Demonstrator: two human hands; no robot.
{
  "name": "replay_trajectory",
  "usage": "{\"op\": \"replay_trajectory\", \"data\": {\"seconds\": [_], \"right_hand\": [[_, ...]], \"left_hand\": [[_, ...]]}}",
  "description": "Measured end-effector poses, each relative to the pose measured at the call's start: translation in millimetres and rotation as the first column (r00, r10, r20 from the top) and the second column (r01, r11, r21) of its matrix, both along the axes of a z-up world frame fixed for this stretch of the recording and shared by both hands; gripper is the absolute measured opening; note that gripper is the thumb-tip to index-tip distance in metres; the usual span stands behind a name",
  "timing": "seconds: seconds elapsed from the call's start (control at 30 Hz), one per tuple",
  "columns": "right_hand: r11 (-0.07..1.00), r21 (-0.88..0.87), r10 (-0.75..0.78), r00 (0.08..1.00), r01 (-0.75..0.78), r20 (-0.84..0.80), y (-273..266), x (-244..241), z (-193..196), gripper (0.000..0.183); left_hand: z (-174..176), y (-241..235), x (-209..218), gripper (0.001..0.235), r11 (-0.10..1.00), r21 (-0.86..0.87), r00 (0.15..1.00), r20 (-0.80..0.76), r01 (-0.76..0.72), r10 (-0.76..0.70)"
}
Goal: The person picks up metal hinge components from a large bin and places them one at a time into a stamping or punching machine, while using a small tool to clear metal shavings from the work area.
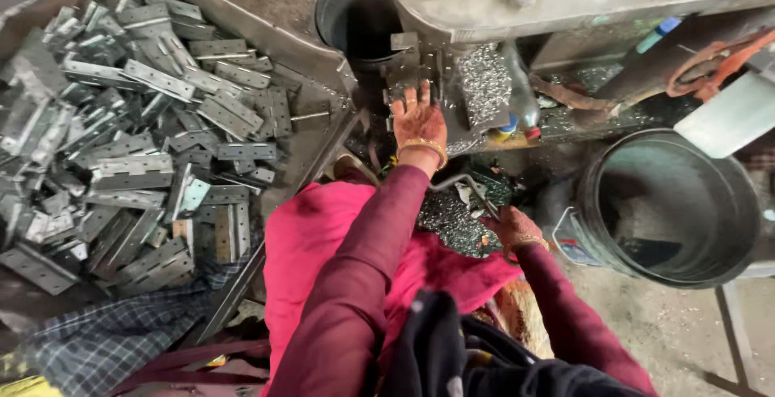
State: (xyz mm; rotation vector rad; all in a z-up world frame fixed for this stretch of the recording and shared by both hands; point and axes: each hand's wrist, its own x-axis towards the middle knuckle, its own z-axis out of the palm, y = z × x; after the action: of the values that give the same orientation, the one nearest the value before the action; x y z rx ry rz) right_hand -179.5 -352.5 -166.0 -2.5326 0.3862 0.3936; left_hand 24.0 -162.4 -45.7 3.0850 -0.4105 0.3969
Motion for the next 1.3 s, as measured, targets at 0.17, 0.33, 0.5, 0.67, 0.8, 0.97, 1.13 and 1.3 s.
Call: {"op": "replay_trajectory", "data": {"seconds": [0.17, 0.33, 0.5, 0.67, 0.8, 0.97, 1.13, 1.3], "right_hand": [[0.98, -0.192, 0.036, 0.997, -0.047, -0.061, -8.3, -7.4, 23.2, 0.057], [0.999, -0.013, -0.047, 0.995, 0.046, -0.086, 4.5, -5.7, -2.9, 0.06], [0.985, -0.171, 0.054, 0.996, -0.04, 0.077, -9.4, -15.7, 30.9, 0.05], [0.99, -0.106, 0.097, 0.995, -0.097, -0.005, -11.3, -9.8, -19.1, 0.057], [0.998, -0.062, 0.029, 0.998, -0.032, -0.047, -8.8, -8.6, 14.6, 0.052], [0.99, -0.132, 0.028, 0.996, -0.04, -0.09, -4.1, -9.4, 15.0, 0.052], [0.996, -0.084, 0.026, 0.997, -0.032, -0.068, -2.6, -7.3, -0.4, 0.052], [0.988, -0.154, -0.023, 0.998, 0.015, -0.05, 1.3, -14.3, 9.5, 0.053]], "left_hand": [[31.6, -17.8, 7.8, 0.035, 0.986, 0.165, 0.949, -0.307, -0.022, 0.073], [38.8, -19.6, 19.3, 0.042, 0.987, 0.152, 0.958, -0.27, -0.058, 0.098], [41.3, 49.7, -14.7, 0.034, 0.937, -0.35, 1.0, -0.014, -0.026, 0.023], [21.7, 206.0, -5.1, 0.038, 0.97, 0.021, 0.97, -0.041, -0.241, 0.241], [0.8, 258.5, 45.3, 0.069, 0.993, 0.109, 0.986, -0.159, -0.035, 0.052], [16.0, 250.8, 75.7, 0.052, 0.968, 0.245, 0.964, -0.238, -0.06, 0.12], [24.1, 252.2, 47.5, 0.06, 0.966, 0.082, 0.907, -0.334, -0.244, 0.257], [-3.7, 242.7, 4.3, 0.046, 0.953, -0.124, 0.96, -0.064, -0.277, 0.271]]}}
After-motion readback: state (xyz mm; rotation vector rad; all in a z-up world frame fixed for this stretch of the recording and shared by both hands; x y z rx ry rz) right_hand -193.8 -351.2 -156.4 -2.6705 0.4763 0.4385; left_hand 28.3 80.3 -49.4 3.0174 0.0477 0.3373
